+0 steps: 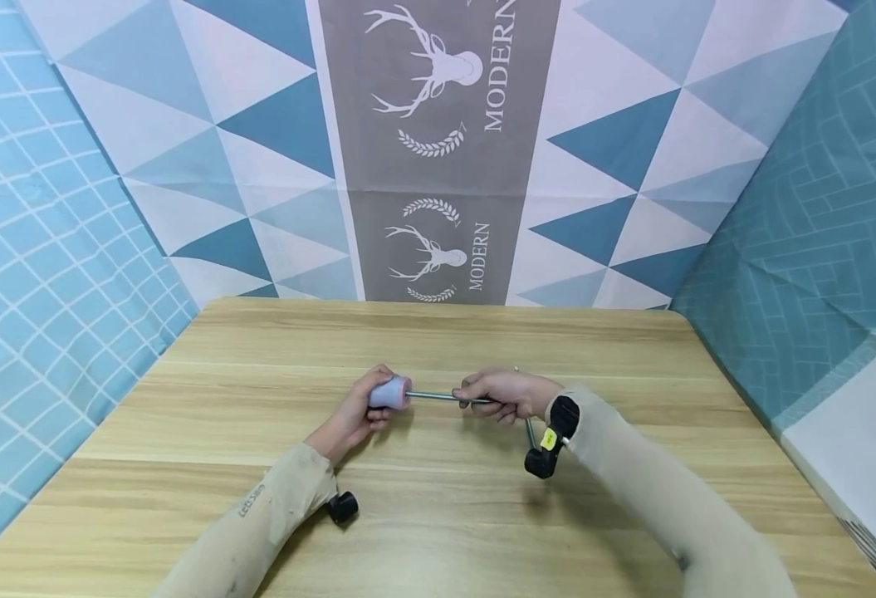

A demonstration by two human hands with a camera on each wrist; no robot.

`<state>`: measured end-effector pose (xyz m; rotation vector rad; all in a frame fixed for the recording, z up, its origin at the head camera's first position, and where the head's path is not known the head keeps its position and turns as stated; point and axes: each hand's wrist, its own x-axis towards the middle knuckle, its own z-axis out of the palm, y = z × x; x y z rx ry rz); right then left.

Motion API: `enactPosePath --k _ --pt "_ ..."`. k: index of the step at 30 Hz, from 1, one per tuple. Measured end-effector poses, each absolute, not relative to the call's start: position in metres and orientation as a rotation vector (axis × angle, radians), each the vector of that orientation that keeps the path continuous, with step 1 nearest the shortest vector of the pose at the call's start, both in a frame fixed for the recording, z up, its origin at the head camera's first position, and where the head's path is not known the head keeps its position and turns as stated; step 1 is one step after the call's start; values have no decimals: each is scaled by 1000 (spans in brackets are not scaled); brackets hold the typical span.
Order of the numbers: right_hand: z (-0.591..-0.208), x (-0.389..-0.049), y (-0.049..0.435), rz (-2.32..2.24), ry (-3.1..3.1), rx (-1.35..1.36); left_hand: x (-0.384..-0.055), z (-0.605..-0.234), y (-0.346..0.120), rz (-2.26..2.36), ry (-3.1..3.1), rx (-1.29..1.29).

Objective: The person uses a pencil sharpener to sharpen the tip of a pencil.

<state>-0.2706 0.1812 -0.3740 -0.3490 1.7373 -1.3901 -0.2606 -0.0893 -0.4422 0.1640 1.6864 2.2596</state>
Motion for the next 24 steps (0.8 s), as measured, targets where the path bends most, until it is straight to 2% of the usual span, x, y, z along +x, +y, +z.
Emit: enactPosePath --k 9,17,24 --pt "-363 -253 185 -1130 2410 -766 -258 -442 -92 2238 1655 193" --pt "-373 -233 177 -533 3019 -1549 -259 -441 -90 2247 1640 159" --pt "-394 -243 178 356 3224 -2195 -261 -440 -89 2247 1639 156"
